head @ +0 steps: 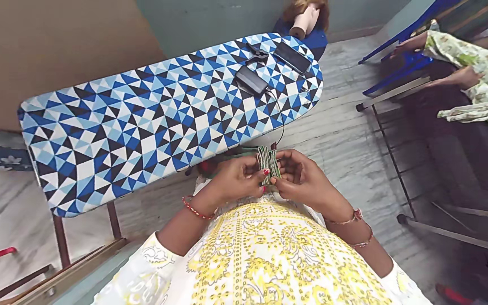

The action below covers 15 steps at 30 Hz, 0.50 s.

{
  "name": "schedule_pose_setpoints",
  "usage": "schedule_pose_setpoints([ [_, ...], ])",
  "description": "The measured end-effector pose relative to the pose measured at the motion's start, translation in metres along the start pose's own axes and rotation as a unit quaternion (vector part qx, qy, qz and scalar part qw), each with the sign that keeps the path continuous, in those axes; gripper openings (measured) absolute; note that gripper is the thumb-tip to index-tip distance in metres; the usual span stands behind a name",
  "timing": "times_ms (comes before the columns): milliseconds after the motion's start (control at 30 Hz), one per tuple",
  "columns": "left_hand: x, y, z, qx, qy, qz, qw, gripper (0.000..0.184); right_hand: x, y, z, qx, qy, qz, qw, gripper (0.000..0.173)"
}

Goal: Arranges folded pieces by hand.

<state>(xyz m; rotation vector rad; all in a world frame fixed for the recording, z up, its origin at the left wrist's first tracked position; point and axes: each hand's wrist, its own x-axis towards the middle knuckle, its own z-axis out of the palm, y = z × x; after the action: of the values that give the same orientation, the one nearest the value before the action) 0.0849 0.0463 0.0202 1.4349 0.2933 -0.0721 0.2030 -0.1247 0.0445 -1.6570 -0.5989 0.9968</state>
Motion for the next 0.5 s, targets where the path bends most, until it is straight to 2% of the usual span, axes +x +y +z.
schedule_pose_setpoints([
  [167,0.002,-0.0021,0.0004,-0.007,0.002,0.002,1.0,0.018,0.0003,0.0021,0.0022,0.014,0.015,-0.006,1.0,0.043],
  [367,0.0038,-0.0065,-0.0031,0.067,-0.013,0.037,0.997,0.033,0.0006,0.0022,0.0053,0.035,0.029,0.004,0.999,0.044],
  [500,0.0054,-0.0082,-0.0033,0.095,-0.006,0.044,0.994,0.038,0.0002,0.0037,0.0077,0.03,0.042,-0.011,0.999,0.051],
])
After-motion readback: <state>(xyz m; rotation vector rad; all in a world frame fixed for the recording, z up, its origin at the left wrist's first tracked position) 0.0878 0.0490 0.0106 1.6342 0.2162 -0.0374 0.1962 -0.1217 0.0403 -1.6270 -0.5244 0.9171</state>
